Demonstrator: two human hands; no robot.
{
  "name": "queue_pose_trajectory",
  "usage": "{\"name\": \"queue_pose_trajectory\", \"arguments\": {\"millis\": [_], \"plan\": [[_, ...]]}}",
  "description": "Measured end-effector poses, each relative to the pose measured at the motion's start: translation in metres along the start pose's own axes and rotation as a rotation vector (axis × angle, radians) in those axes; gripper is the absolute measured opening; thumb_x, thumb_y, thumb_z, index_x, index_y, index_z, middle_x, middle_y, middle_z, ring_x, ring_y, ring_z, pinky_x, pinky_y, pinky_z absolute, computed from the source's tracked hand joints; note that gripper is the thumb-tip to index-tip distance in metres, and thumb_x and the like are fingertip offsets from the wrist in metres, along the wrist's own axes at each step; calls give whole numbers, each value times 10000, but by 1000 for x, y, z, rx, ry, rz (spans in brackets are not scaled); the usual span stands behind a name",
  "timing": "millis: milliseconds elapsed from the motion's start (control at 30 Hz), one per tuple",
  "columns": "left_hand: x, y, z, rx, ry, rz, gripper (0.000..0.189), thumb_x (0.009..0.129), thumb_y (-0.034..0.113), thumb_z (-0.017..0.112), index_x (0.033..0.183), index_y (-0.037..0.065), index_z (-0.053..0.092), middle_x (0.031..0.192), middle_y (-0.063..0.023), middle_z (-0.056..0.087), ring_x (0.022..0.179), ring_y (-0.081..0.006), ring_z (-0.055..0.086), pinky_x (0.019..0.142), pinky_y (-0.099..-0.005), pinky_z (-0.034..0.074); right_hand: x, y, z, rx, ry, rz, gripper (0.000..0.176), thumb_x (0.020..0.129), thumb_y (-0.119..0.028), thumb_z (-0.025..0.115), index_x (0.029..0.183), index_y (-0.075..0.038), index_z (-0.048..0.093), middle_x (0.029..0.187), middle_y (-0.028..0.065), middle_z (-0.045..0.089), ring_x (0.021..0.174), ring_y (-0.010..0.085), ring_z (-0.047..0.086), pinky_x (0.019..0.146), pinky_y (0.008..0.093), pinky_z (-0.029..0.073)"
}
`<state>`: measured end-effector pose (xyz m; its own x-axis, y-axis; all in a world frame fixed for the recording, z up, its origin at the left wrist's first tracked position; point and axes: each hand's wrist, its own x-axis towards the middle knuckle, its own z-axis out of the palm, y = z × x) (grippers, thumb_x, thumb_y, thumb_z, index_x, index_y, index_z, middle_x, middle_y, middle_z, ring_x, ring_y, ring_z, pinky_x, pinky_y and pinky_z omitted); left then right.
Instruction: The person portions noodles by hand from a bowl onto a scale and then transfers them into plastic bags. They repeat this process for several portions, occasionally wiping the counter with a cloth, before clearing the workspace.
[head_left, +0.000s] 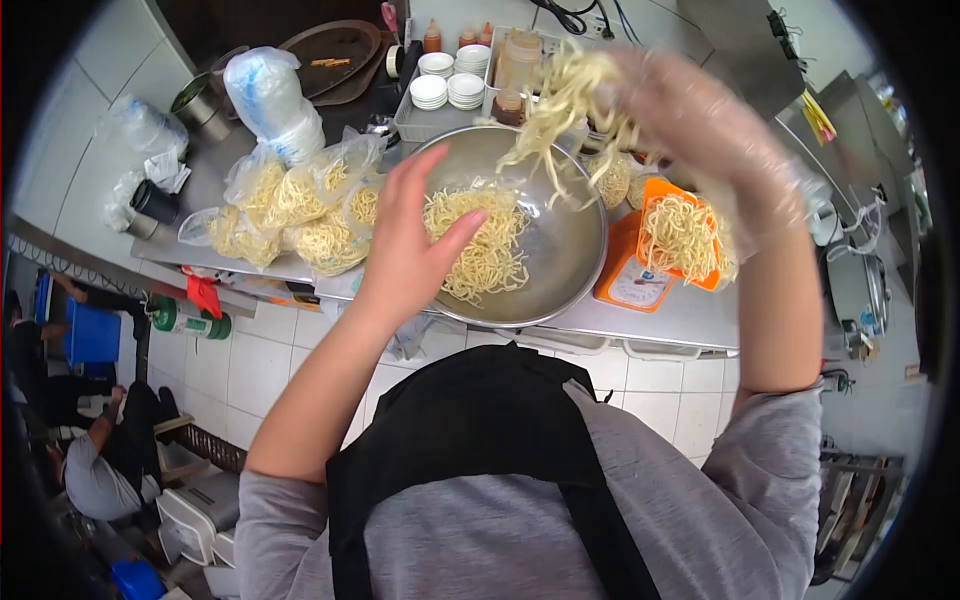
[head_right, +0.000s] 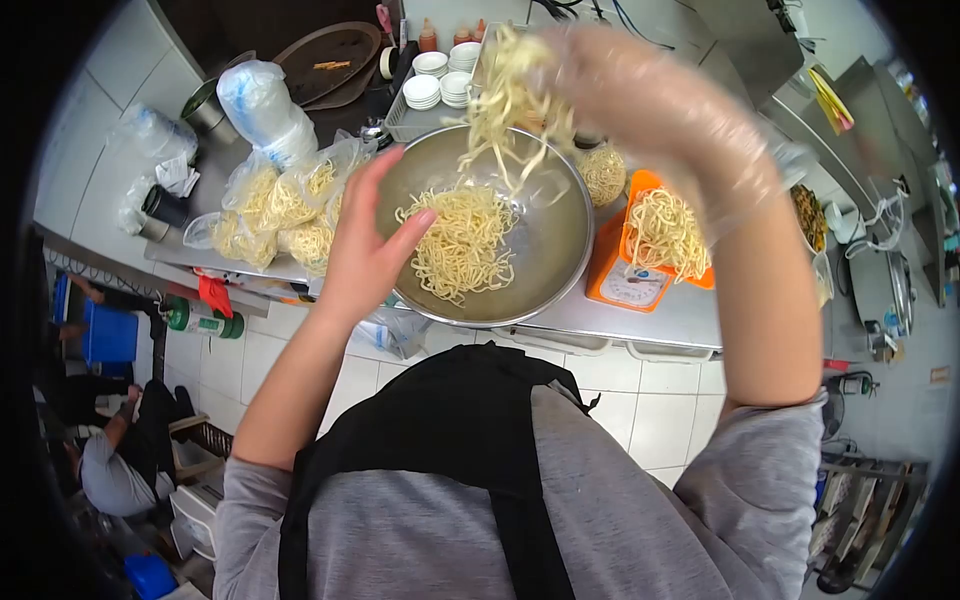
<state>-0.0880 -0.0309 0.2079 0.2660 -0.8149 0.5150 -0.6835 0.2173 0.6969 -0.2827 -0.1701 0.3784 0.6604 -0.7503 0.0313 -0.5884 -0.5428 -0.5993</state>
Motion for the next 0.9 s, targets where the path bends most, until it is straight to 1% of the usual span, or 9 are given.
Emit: {"name": "queue_pose_trajectory", "arguments": {"millis": [67,133,200,267,400,467,600,667,900], "plan": [[35,11,5,-32,-17,67,746,860,265,754,1442,17,359,1389,-237,458,1305,-396,432,1084,-457,361,6,-8,-12,100,63,-69,390,979,-293,586,1276,-40,593,1078,27,670,942,85,597,848,286,490],[66,19,17,-104,-48,117,767,874,303,738,1450,-2,336,1382,-250,469,1286,-402,457,1063,-449,383,-1,-36,-23,-294,179,-120,356,958,-256,609,1244,-45,614,1073,74,693,949,169,641,870,314,498],[86,22,29,-179,-80,161,791,888,340,723,1458,-22,313,1374,-262,481,1266,-408,482,1043,-441,405,-5,-44,-23,-380,287,-204,335,925,-228,660,1211,-55,640,1050,96,698,958,196,648,863,312,501],[96,23,42,-366,-228,-10,589,966,298,632,1432,18,407,1338,-189,555,1263,-293,529,1027,-370,425,21,-14,-35,325,19,-113,291,955,-253,627,1161,-48,651,978,49,690,898,160,639,832,288,503],[87,9,41,-376,-424,-92,379,1016,257,544,1310,19,519,1138,-165,663,1115,-275,627,910,-382,473,15,-16,-21,767,283,27,201,996,-217,555,1056,-48,647,924,65,677,783,141,657,700,245,542],[72,-8,41,-124,-385,77,240,1020,207,468,1164,23,527,993,-202,696,977,-375,651,832,-455,488,15,0,-27,838,321,109,198,1001,-201,538,1051,-36,636,924,79,678,763,156,666,676,262,553],[45,-44,39,30,-532,121,232,995,176,480,1162,27,539,930,-203,691,915,-391,657,868,-477,458,-14,22,-41,893,411,142,219,1007,-206,524,1073,-23,624,962,96,675,827,181,661,724,297,549],[34,-58,38,378,-662,108,224,951,141,512,1155,60,557,989,-180,689,967,-365,649,932,-495,413,-33,34,-53,895,471,138,230,1010,-208,516,1083,-16,618,981,104,674,858,194,659,749,314,547],[23,-68,42,540,-831,97,562,829,154,643,1373,124,506,1377,-142,505,1257,-321,484,1063,-485,352,-70,81,-85,865,586,168,268,1022,-216,491,1120,9,598,1047,134,669,970,237,651,833,374,539]]}}
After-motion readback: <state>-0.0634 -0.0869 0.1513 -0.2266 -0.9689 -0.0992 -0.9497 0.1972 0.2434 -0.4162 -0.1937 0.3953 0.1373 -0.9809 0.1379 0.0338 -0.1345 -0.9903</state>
